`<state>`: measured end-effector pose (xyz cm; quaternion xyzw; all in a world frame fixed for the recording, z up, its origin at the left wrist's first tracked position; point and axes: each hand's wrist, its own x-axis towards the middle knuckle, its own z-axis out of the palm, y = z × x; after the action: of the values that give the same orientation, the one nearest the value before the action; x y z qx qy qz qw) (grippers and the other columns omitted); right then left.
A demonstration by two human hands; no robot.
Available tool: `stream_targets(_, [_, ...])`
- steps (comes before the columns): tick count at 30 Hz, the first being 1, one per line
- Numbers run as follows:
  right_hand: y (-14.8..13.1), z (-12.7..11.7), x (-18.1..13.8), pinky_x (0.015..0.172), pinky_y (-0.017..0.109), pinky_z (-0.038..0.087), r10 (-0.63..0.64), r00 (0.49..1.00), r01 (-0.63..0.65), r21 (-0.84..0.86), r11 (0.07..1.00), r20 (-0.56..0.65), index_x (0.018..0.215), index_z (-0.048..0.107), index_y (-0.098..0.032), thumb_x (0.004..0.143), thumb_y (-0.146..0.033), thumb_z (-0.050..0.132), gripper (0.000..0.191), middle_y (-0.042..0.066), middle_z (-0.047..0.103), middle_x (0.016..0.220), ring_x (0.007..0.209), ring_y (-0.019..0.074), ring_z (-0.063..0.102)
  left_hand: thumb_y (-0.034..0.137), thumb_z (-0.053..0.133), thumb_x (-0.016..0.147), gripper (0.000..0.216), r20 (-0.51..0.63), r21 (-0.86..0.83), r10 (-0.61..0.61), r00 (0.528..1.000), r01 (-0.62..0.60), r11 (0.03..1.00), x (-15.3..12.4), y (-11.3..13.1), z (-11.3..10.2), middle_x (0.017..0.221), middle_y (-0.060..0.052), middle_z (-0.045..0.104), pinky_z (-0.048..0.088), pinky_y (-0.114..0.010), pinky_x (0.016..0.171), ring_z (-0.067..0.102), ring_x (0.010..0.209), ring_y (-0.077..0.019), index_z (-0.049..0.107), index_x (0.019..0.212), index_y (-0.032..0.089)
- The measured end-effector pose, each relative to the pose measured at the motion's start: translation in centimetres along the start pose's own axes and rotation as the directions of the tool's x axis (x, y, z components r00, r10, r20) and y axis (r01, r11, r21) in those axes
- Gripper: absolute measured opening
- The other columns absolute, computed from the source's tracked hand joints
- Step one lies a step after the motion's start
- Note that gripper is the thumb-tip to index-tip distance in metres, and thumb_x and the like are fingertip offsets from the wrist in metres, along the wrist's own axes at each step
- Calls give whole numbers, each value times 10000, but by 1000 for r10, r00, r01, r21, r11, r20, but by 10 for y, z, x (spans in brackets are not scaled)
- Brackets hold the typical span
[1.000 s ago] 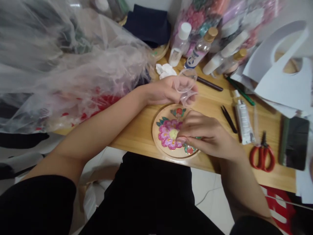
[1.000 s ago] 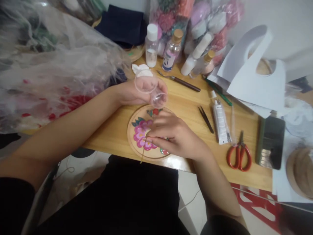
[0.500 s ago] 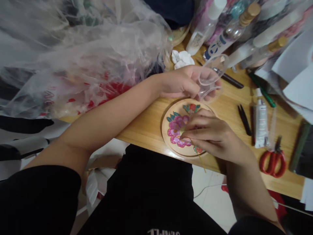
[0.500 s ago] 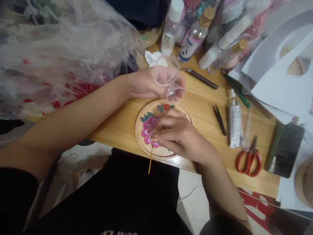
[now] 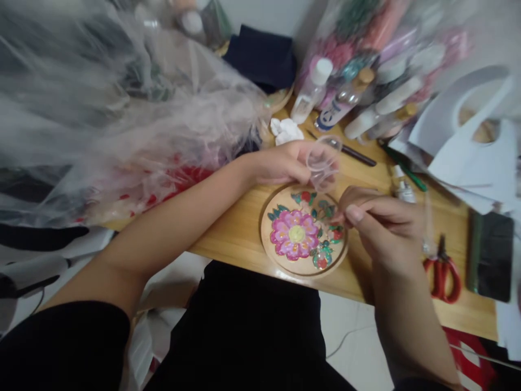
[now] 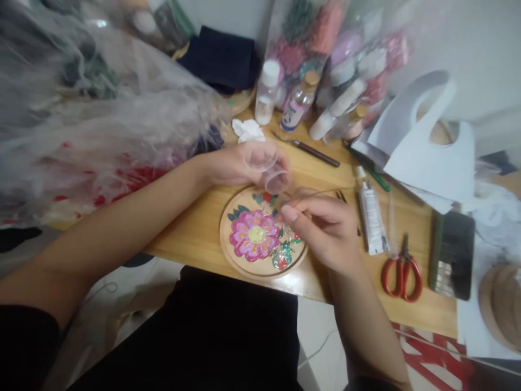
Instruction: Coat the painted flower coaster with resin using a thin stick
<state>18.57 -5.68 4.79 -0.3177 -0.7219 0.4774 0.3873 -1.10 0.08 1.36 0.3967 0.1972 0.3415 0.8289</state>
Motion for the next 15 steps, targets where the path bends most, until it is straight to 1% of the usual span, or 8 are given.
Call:
stream_targets(1, [3, -1, -1, 557, 270, 419, 35, 992, -34, 16, 999, -119, 748, 723, -239, 885, -230, 637, 162, -17, 663, 665, 580, 105, 553, -91, 727, 506, 416, 24, -2, 13, 1000, -13, 1000, 0, -2, -3, 781, -10, 684, 496, -211, 702, 656, 734, -92, 590, 856, 89])
stream_targets(3, [9, -2, 0, 540, 248, 390, 92, 954, -86, 35, 996, -287, 714, 725, -240, 870, -297, 667, 176, -26, 630, 631, 571, 92, 518, -37, 772, 491, 444, 48, 16, 3, 999, -4, 1000, 1, -3, -7, 821, -22, 694, 496, -209, 715, 659, 757, -95, 616, 887, 88])
stream_targets(5, [13, -3, 1, 541, 236, 374, 162, 914, -154, 52, 987, -372, 695, 725, -235, 850, -349, 690, 195, -29, 595, 602, 574, 88, 491, -15, 787, 490, 430, 42, 33, 2, 999, -4, 999, 1, -3, -8, 822, -13, 695, 492, -193, 713, 653, 752, -84, 622, 870, 96])
stream_targets(7, [15, -3, 3, 551, 230, 373, 224, 892, -212, 74, 974, -392, 694, 727, -229, 838, -375, 699, 207, -29, 577, 589, 579, 86, 479, -10, 791, 494, 402, 27, 43, -1, 1000, 0, 999, 1, -2, -7, 797, 2, 691, 486, -178, 702, 643, 728, -68, 615, 838, 100])
stream_targets(9, [15, -3, 4, 556, 226, 374, 259, 886, -241, 94, 966, -385, 699, 729, -224, 827, -391, 705, 212, -29, 567, 583, 578, 85, 473, -7, 797, 493, 394, 15, 49, -7, 1000, 6, 999, 1, 0, -4, 781, 9, 686, 484, -174, 694, 638, 712, -63, 612, 824, 99])
stream_targets(12, [13, 0, 5, 528, 222, 355, 281, 879, -267, 90, 959, -384, 694, 727, -215, 815, -418, 704, 237, -30, 540, 561, 555, 84, 452, -1, 801, 496, 393, 13, 63, -13, 1000, 12, 998, 0, 1, -2, 777, 11, 680, 484, -178, 697, 636, 708, -64, 614, 825, 100])
stream_targets(15, [11, 2, 6, 511, 218, 352, 274, 877, -287, 27, 958, -394, 682, 722, -206, 814, -432, 693, 263, -30, 525, 550, 541, 85, 439, 4, 799, 506, 378, 12, 79, -12, 1000, 11, 997, 0, 1, -2, 781, 12, 677, 479, -178, 703, 630, 712, -62, 610, 816, 105])
